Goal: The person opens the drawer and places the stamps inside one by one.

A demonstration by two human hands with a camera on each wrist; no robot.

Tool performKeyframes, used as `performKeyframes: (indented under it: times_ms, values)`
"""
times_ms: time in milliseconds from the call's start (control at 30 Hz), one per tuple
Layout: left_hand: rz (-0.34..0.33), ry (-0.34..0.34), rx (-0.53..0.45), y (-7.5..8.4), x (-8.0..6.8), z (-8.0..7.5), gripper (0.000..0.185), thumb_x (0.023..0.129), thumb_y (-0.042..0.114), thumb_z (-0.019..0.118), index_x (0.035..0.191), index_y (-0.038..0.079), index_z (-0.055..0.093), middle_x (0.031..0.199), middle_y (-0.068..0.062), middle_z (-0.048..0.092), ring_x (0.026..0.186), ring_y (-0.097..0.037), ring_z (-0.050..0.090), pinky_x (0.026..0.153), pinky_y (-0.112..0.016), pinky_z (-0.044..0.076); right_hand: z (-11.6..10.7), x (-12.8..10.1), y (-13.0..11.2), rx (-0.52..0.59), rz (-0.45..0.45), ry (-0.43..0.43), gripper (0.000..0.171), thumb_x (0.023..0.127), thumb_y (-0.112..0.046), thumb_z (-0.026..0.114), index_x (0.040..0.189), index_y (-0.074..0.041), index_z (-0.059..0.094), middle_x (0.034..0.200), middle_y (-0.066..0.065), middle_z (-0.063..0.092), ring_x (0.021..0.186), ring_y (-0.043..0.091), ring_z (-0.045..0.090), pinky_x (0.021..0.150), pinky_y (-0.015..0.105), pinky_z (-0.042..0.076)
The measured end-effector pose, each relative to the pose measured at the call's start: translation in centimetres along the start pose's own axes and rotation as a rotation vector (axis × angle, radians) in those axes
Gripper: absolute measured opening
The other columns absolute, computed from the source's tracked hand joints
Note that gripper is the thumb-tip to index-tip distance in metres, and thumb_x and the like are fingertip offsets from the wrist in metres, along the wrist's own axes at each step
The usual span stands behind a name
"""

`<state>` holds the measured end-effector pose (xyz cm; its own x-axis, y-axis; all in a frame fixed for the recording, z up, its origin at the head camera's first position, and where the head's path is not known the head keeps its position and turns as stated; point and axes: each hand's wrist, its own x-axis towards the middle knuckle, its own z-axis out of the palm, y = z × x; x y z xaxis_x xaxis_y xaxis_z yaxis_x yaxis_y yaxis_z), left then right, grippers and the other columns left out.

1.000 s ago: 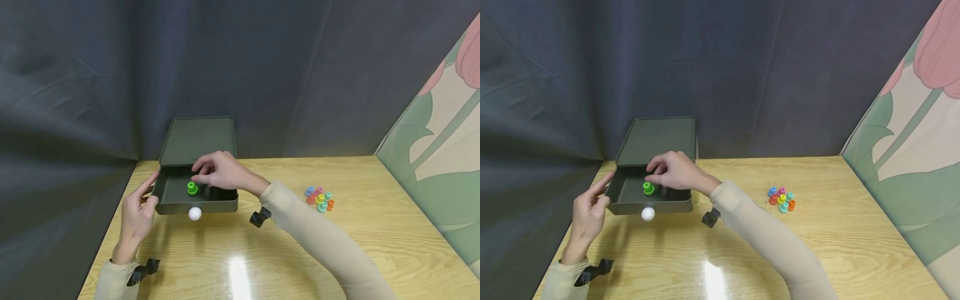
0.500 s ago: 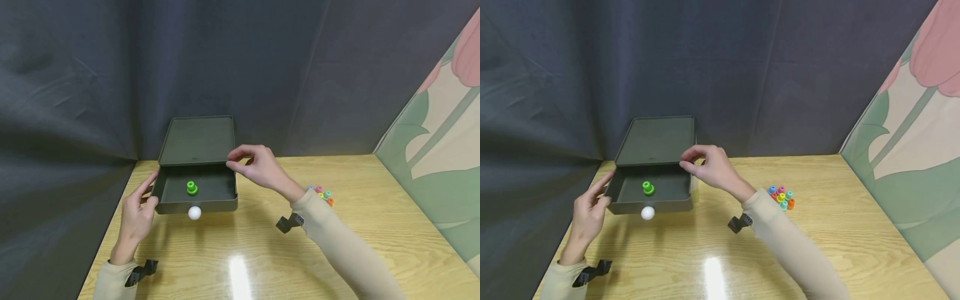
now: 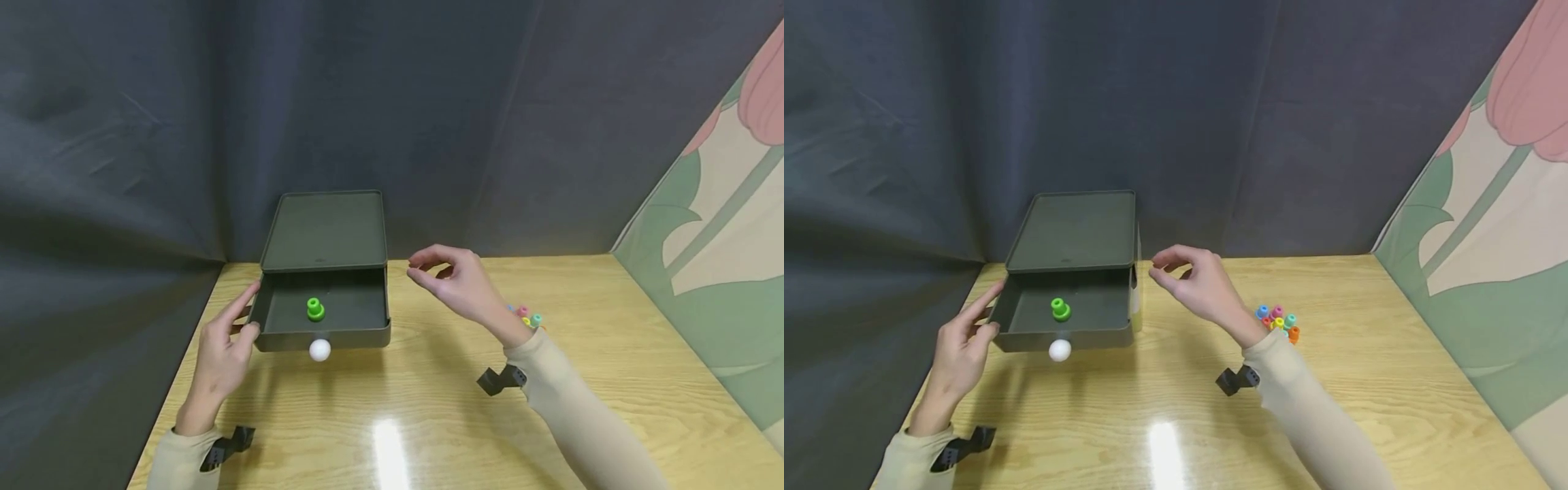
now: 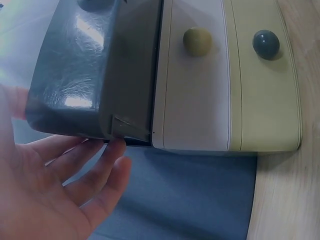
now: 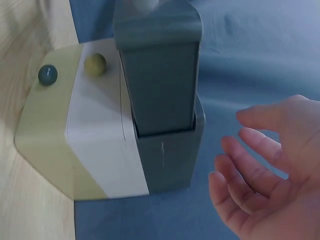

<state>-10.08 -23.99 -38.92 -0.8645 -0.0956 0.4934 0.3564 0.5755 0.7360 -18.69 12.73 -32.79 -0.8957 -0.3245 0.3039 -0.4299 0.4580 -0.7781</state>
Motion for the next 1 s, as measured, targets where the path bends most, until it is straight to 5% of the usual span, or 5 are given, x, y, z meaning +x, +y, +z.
performKeyframes:
  times_ms: [167, 533, 633, 833, 1000]
  values:
    - [0.024, -0.016, -0.004, 0.0, 0.0, 0.0, 0.067, 0.093, -0.008, 0.049, 0.156, 0.014, 0.057, 0.156, -0.014, 0.059, 0.121, -0.035, 0.065, 0.088, -0.002, 0.044, -1.7, -1.4, 1.6, -0.018, 0.048, 0.04, 0.018, 0.1, -0.022, 0.076, 0.114, -0.011, 0.079, 0.111, 0.004, 0.08, 0.1, 0.018, 0.072, 0.081, 0.025, 0.058]
    - [0.02, -0.035, 0.036, 0.3, -0.2, -0.1, 0.065, 0.096, -0.005, 0.045, 0.158, 0.015, 0.054, 0.158, -0.017, 0.056, 0.12, -0.035, 0.065, 0.082, -0.004, 0.044, -4.0, -5.1, 5.2, -0.121, 0.134, 0.103, 0.035, 0.105, -0.029, 0.07, 0.134, -0.01, 0.071, 0.116, 0.008, 0.079, 0.102, 0.016, 0.07, 0.082, 0.021, 0.057]
    - [0.022, -0.046, 0.075, 0.1, -0.2, -0.1, 0.064, 0.099, -0.004, 0.043, 0.159, 0.016, 0.052, 0.158, -0.018, 0.055, 0.09, -0.019, 0.064, 0.064, -0.015, 0.042, -4.6, -6.0, 6.4, -0.13, 0.16, 0.108, 0.037, 0.105, -0.029, 0.068, 0.137, -0.01, 0.069, 0.117, 0.009, 0.078, 0.096, 0.009, 0.07, 0.077, 0.023, 0.058]
    - [0.019, -0.076, 0.092, 0.0, -0.2, -0.3, 0.063, 0.102, -0.002, 0.041, 0.162, 0.017, 0.049, 0.16, -0.02, 0.053, 0.043, 0.001, 0.024, 0.048, -0.029, 0.034, -6.2, -7.9, 8.5, -0.213, 0.18, 0.148, 0.034, 0.106, -0.031, 0.067, 0.132, -0.009, 0.072, 0.121, 0.01, 0.078, 0.098, -0.004, 0.065, 0.082, 0.015, 0.054]
    - [0.007, -0.096, 0.08, 0.3, -0.3, -0.6, 0.061, 0.104, 0.001, 0.046, 0.162, 0.018, 0.048, 0.162, -0.017, 0.052, 0.097, -0.02, 0.068, 0.074, -0.009, 0.043, -7.4, -9.7, 10.2, -0.279, 0.23, 0.142, 0.036, 0.106, -0.033, 0.067, 0.133, -0.009, 0.072, 0.122, 0.015, 0.077, 0.103, 0.025, 0.071, 0.077, 0.025, 0.056]
